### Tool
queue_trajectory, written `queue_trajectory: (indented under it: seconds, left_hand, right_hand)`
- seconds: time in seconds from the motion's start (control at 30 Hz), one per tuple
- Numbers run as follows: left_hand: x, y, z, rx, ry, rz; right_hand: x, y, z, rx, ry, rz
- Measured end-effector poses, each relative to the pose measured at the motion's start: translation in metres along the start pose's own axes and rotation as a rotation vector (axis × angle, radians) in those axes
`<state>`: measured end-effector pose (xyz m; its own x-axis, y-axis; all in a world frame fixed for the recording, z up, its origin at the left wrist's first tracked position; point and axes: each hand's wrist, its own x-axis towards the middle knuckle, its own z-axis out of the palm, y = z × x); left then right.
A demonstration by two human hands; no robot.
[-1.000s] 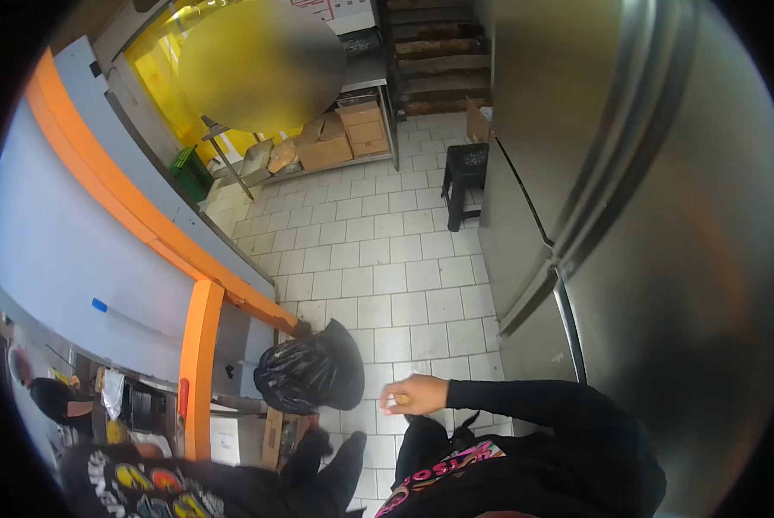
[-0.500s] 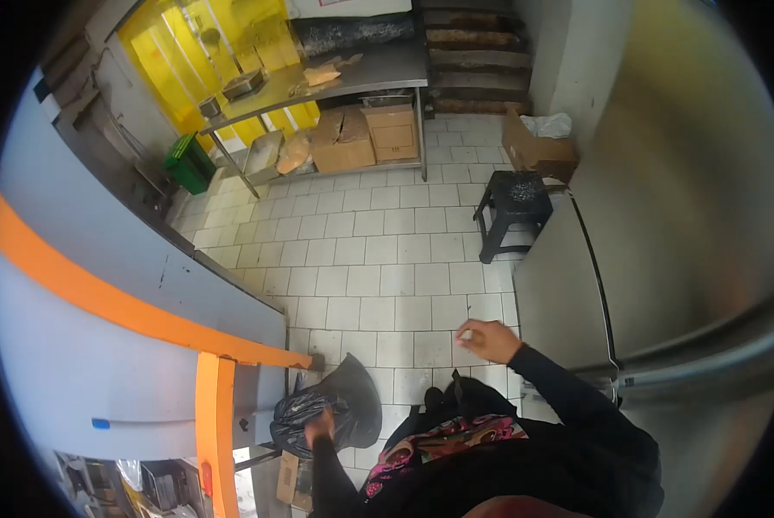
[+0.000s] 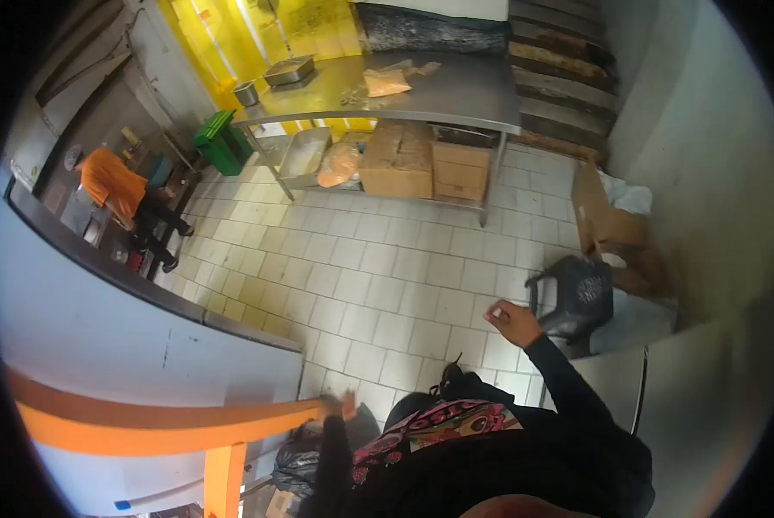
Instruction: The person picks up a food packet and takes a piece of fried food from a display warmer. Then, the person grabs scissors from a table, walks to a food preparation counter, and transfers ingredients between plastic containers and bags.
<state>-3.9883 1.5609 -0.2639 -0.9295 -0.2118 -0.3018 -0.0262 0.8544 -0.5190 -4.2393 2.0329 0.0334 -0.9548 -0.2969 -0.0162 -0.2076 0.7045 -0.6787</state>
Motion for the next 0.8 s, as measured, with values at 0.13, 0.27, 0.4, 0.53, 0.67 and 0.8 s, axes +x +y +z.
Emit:
queue_trajectory:
  seconds: [0.13,0.27,0.4,0.53,0.67,0.8]
  left_hand:
    - [-0.042,0.001,-0.038,-0.726,-0.522,-0.493]
    - [-0.018,0.017,-0.055,-0.864,-0.652,-0.683]
    - [0.048,-0.005,-0.063,-0.936,-0.691,-0.779]
    - [0.151,-0.063,-0.059,-0.906,-0.661,-0.784]
    - [0.299,-0.166,-0.086,-0.754,-0.524,-0.754]
    - [0.429,-0.244,-0.089,-1.23,0.043,-1.016]
  right_hand:
    - [0.187,-0.077,0.01,-0.003,-0.147,-0.231]
    - [0.334,-0.164,0.048,0.012,-0.239,-0.419]
    - [0.438,-0.224,0.092,0.032,-0.244,-0.48]
    - [0.555,-0.221,0.134,-0.099,-0.214,-0.465]
    - [0.692,-0.18,0.146,-0.074,-0.185,-0.376]
    - [0.816,-0.167,0.133,-0.259,-0.173,-0.098]
